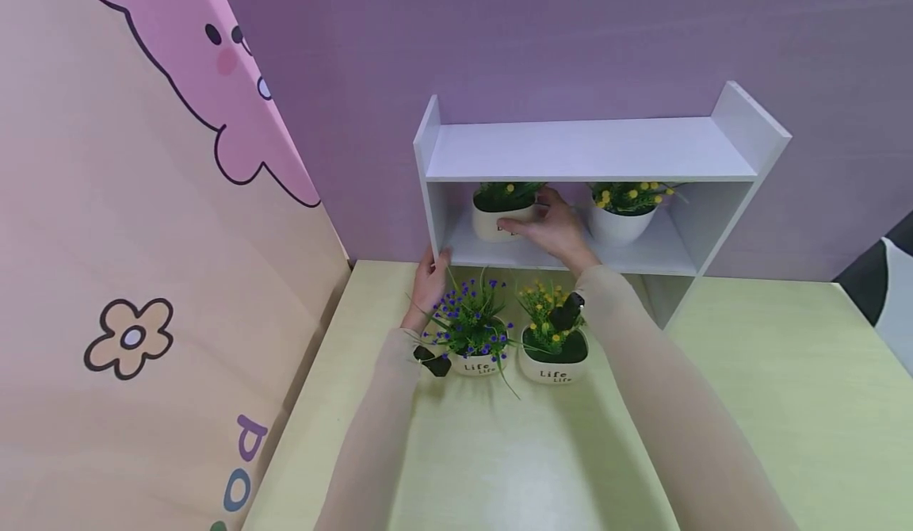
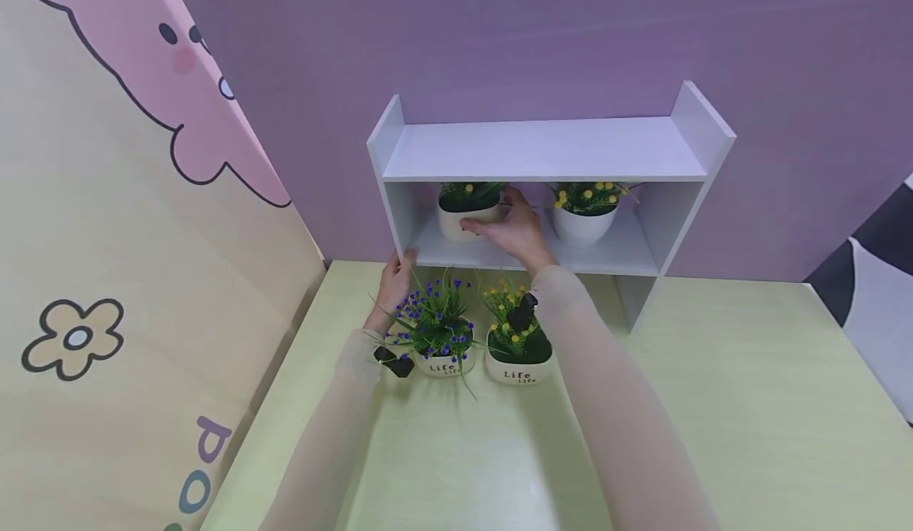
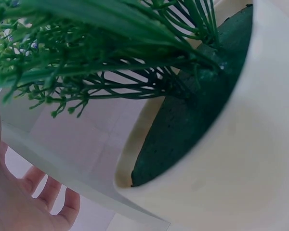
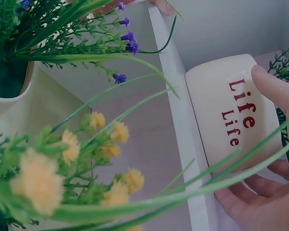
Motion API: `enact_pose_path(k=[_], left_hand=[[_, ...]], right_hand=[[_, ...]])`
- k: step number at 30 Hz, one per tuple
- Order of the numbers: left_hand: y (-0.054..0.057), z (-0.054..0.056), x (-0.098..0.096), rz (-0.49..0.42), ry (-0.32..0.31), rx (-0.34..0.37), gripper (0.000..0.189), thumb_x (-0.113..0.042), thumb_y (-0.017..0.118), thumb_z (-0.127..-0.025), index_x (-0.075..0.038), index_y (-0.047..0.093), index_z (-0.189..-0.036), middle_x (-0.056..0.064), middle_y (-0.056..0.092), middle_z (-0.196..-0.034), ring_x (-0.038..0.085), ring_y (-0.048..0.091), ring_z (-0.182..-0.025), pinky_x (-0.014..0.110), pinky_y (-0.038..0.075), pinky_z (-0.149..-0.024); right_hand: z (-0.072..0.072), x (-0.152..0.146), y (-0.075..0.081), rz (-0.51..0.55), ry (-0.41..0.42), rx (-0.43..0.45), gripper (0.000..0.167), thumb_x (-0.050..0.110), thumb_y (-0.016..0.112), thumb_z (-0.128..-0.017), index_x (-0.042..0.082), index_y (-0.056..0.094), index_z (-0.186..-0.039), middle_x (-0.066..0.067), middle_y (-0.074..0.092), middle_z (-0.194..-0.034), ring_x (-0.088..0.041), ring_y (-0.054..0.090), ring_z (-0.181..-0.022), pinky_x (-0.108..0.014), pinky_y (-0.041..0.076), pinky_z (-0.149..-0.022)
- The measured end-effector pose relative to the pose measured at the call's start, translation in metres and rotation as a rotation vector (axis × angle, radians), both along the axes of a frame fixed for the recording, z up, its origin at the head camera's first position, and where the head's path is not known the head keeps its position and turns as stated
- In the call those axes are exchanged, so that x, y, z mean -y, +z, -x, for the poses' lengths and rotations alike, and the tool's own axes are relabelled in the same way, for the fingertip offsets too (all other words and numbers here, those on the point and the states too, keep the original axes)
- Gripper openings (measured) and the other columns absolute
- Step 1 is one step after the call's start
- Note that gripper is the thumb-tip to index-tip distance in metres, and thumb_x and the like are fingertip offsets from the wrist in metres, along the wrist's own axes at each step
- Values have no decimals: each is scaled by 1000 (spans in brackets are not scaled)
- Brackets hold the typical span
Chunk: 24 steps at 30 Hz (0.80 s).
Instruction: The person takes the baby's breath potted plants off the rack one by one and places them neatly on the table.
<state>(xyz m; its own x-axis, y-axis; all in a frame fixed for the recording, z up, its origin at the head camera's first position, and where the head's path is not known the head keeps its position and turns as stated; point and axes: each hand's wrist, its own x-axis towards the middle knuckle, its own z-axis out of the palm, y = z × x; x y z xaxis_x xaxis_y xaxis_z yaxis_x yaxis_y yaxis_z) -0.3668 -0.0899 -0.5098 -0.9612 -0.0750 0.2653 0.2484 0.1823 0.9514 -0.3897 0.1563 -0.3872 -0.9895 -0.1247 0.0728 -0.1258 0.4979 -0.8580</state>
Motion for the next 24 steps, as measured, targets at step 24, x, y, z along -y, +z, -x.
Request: enact_pose_path(k=[24], left_hand=[[0, 0, 0, -7, 3, 2, 51, -23, 47, -114, -1, 44, -161, 32, 60, -142, 43, 63, -108, 25, 41, -68]], right_hand=[[7, 4, -9, 52, -15, 13, 107, 51, 87, -87, 10, 30, -167, -20, 31, -173, -40, 40, -155, -56, 44, -119]])
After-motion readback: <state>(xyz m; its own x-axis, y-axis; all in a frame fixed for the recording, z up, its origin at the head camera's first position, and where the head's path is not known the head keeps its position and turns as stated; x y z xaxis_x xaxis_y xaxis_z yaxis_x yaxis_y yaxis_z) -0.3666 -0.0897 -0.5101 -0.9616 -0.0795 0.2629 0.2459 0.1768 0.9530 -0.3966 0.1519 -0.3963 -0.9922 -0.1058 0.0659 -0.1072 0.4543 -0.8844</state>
